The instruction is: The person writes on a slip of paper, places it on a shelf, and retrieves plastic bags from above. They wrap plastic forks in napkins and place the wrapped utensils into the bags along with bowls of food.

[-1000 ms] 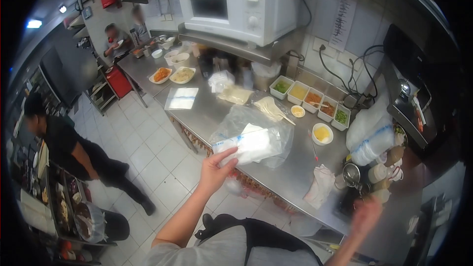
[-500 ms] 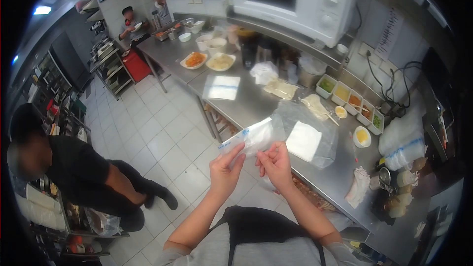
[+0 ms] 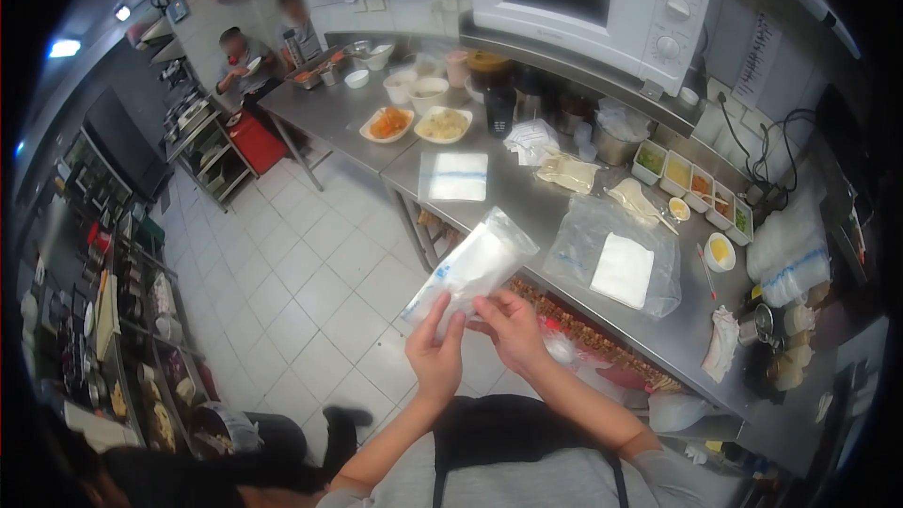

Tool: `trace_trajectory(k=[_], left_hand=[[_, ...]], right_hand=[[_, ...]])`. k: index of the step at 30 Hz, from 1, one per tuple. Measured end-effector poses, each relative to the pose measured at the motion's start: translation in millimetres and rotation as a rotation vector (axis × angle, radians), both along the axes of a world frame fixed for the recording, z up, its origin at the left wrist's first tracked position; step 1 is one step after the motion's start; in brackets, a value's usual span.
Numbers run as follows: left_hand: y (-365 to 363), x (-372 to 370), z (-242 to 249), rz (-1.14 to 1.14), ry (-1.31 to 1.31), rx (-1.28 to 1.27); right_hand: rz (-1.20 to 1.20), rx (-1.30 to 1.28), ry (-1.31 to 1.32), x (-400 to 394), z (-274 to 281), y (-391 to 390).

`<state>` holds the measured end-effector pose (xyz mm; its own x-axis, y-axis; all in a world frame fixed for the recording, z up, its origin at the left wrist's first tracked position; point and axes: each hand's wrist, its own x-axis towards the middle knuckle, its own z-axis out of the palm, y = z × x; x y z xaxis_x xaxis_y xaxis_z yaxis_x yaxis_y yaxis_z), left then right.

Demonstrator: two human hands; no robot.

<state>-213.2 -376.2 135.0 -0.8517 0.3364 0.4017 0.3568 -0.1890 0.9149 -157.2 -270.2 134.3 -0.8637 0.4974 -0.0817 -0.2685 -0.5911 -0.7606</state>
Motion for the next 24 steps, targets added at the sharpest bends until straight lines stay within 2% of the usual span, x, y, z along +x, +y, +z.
trace_trajectory(k=[2,3,5,6,8,9,10,12,13,15,16,18,19,21,24], left_hand=[[-2.3,-3.3,-13.1,-0.155,-0.281,0.011],[2.3,-11.7,-16.7,-0.170,-0.279,0.009],[11.1,-32.0,-18.1,0.000,-0.034,0.116],[12.4,-43.8,-13.1,-0.013,-0.037,0.115],[20.8,-66.3,19.9,0.002,0.581,-0.265],[33.6,-71.6,35.6,-0.044,0.683,-0.305],[45.4,-78.1,42.3,-0.044,0.674,-0.311],[62.5,-88.8,48.3,-0.361,0.712,-0.638],[68.5,-92.5,44.0,-0.350,0.708,-0.639],[86.0,-103.6,32.5,-0.506,0.438,-0.614],[94.1,-106.6,31.1,-0.494,0.438,-0.615],[107.9,-110.5,29.8,-0.491,0.262,-0.509],[113.7,-112.3,29.7,-0.475,0.258,-0.507],[124.1,-115.6,29.0,-0.509,0.218,-0.483],[140.1,-118.7,23.6,-0.510,0.197,-0.449]], right_hand=[[-0.100,-0.008,-0.016,-7.2,-2.0,11.8],[-0.115,-0.008,-0.013,-7.5,-0.4,23.1],[-0.074,0.675,-0.347,-6.3,6.0,53.7],[-0.086,0.672,-0.354,-7.4,12.0,64.8],[-0.070,1.443,-0.377,-7.8,30.8,81.7],[-0.018,1.485,-0.358,-9.3,37.0,87.7],[-0.008,1.480,-0.362,-10.5,40.4,94.0],[0.050,1.593,-0.358,-14.2,45.1,106.6],[0.058,1.597,-0.350,-15.4,47.9,113.2],[0.033,1.531,-0.266,-17.9,53.9,130.0],[0.039,1.535,-0.256,-18.6,55.5,138.1],[0.074,1.470,-0.314,-19.4,57.4,154.6],[0.087,1.476,-0.303,-21.4,53.8,165.4],[0.096,1.696,-0.095,-27.3,42.7,186.5],[0.044,1.672,0.001,-30.7,43.9,200.6]])
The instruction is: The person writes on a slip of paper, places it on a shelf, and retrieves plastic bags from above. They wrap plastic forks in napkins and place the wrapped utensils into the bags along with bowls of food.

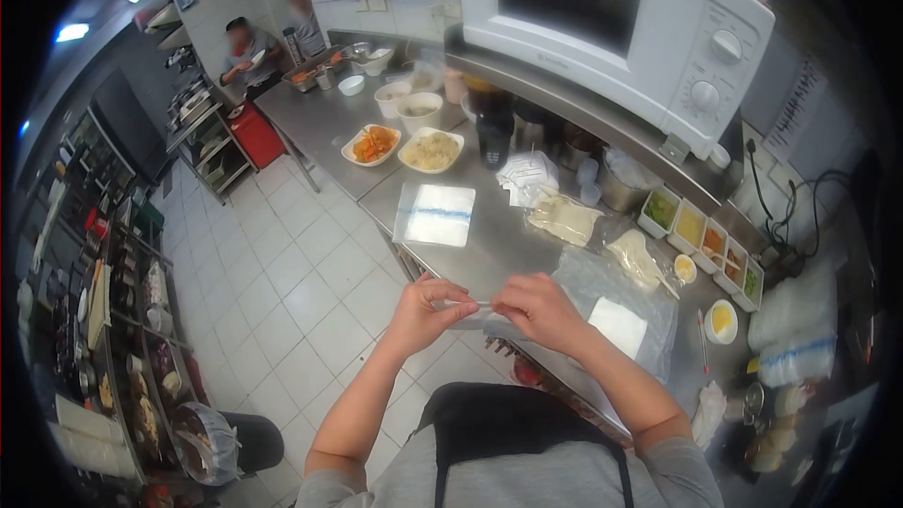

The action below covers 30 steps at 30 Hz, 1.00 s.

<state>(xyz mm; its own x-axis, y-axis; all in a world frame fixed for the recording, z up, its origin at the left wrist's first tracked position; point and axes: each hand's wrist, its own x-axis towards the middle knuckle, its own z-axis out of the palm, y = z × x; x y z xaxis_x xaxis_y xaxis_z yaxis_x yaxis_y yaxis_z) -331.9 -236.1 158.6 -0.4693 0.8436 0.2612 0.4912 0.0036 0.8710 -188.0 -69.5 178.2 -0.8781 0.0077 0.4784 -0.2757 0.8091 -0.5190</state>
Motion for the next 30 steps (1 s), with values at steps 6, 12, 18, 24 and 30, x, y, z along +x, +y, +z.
trace_trajectory(k=[6,12,18,24,30], left_hand=[[24.3,3.5,5.5,0.064,0.090,-0.055],[41.6,-6.8,6.2,0.035,0.188,-0.072],[53.4,-49.3,-22.3,0.005,-0.364,-0.209],[62.3,-172.2,-74.5,-0.022,-0.582,-0.083],[71.1,-411.0,-163.1,0.834,-0.138,-0.127]], right_hand=[[-0.053,-0.110,-0.038,-1.6,-3.9,21.5],[0.047,-0.234,-0.186,-12.8,-10.3,43.7],[-0.013,-0.322,-0.438,-21.4,-47.9,76.3],[-0.195,-0.964,-0.694,-52.7,-98.7,84.1],[-0.564,-1.035,-0.365,-83.7,-130.4,89.0]])
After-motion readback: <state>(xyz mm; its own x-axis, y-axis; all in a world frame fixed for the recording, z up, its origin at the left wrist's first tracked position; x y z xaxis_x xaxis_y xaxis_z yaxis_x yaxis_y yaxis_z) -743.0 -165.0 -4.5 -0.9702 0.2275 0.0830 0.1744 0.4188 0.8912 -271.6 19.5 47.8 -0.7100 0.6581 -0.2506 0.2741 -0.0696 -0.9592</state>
